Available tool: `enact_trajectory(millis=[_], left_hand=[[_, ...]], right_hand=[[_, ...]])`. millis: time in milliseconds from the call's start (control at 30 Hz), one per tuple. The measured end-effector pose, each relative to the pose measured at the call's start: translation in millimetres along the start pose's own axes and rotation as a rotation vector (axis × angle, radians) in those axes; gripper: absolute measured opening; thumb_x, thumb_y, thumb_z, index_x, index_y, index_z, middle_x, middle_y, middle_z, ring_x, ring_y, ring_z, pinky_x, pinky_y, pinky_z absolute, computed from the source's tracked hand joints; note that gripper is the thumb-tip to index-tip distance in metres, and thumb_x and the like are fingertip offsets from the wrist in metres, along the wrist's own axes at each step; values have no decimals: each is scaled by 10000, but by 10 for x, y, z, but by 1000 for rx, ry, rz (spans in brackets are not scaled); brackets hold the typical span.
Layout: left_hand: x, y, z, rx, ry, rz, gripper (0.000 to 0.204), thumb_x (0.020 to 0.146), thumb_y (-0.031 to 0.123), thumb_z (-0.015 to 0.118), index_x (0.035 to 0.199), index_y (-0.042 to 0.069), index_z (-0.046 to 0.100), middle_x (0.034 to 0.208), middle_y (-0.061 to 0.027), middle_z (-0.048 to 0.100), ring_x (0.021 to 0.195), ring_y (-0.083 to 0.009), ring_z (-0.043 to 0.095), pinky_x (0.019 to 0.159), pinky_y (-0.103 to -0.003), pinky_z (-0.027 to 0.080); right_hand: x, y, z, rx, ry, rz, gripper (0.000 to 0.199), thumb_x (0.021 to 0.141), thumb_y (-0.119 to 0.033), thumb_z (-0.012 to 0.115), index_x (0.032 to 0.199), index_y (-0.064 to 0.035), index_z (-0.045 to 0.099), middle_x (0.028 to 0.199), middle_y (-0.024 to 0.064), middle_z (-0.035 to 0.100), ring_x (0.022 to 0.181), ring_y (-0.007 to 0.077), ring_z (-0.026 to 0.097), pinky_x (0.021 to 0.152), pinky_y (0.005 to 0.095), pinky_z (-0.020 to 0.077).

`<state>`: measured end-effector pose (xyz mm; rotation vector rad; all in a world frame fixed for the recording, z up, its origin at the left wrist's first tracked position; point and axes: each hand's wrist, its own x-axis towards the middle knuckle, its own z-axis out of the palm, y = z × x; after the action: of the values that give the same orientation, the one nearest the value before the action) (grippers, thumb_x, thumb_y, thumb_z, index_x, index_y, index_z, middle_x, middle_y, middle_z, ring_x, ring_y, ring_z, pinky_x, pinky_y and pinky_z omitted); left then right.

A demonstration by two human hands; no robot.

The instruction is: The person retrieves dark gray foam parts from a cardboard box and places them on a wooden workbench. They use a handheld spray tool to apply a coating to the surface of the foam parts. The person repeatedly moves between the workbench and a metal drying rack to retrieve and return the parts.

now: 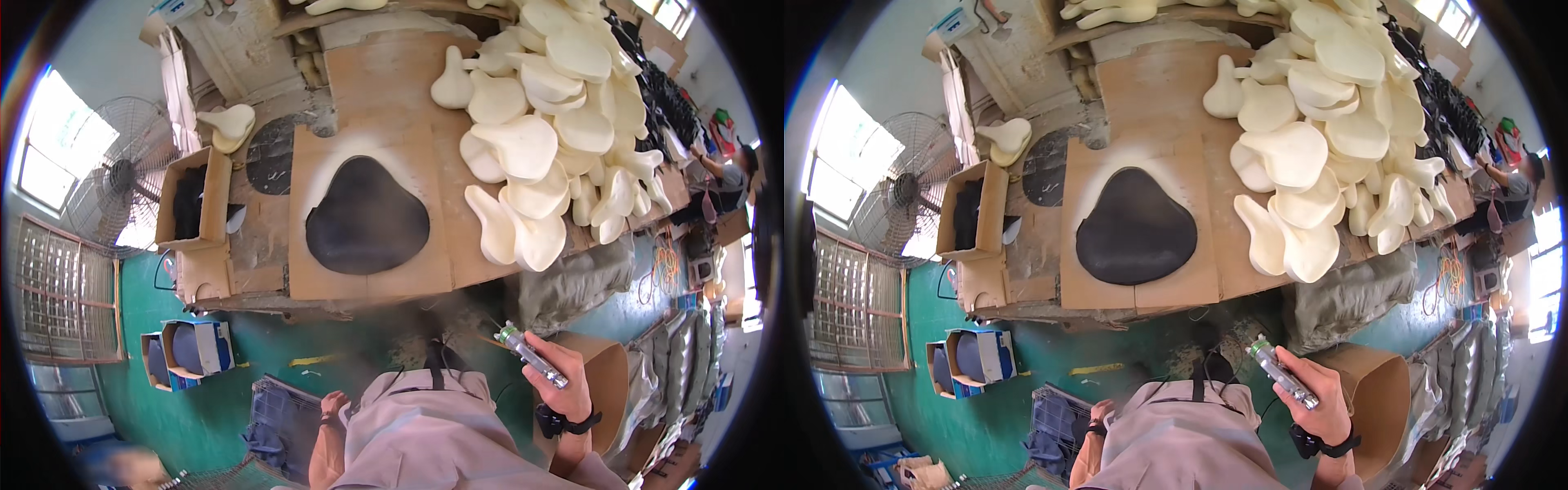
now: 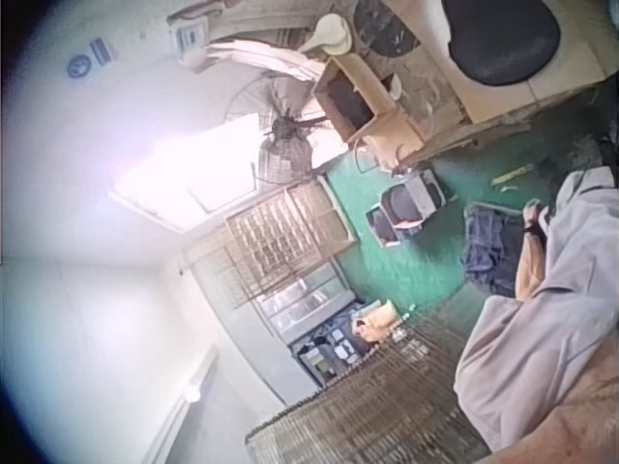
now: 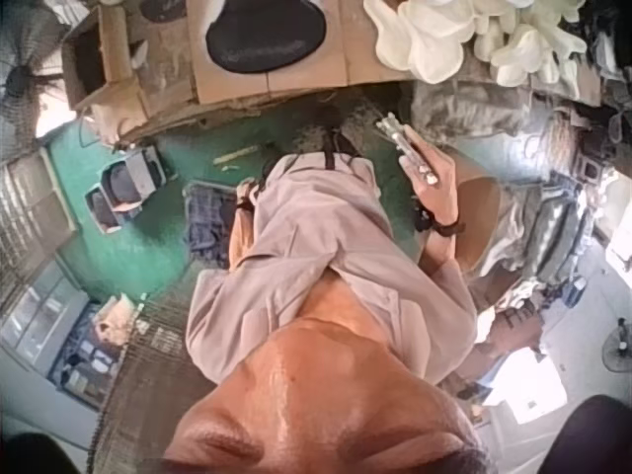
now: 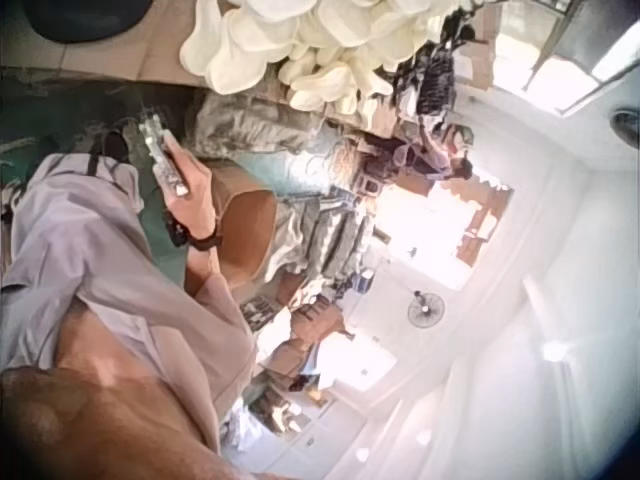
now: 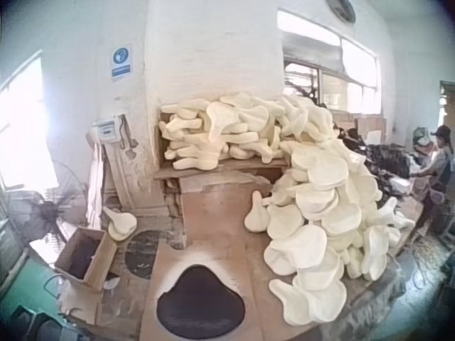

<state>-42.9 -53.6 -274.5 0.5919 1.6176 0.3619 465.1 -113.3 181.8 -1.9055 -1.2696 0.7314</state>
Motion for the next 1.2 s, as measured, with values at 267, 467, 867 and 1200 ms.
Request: enact_trajectory(millis=[267,467,867,1200], left_hand=[[322,115,71,-191,-53,36,368,899,91,676,1213,-59,556,865,-135,656,733,-256,659,644,-369,563],[268,375,48,-239,-45,34,406,874,105,718,1209,-63,563,879,-131,664,719,-243,669,607,-358,565],[100,-116,-195,-19,-1,-17,374,878,14,687,1215,-104,575,949,-195,678,826,-313,702,767,-464,624],[487,-179,-276,-543,-209,-124,367,876,26,684,1199,-89,552,889,-137,641,754,-240,657,649,-372,575]], right_hand=[[165,24,42,47,153,-22,511,802,28,718,1302,6,610,950,167,704,780,265,682,729,316,527],[541,-103,198,40,173,-146,508,807,26,717,1302,-8,609,905,151,685,725,273,646,684,321,513],[685,-229,364,42,88,-190,534,795,28,731,1312,-15,604,907,147,680,730,268,646,677,329,512],[594,-340,154,19,73,-107,554,765,34,731,1304,-15,612,964,177,696,798,316,683,724,335,532]])
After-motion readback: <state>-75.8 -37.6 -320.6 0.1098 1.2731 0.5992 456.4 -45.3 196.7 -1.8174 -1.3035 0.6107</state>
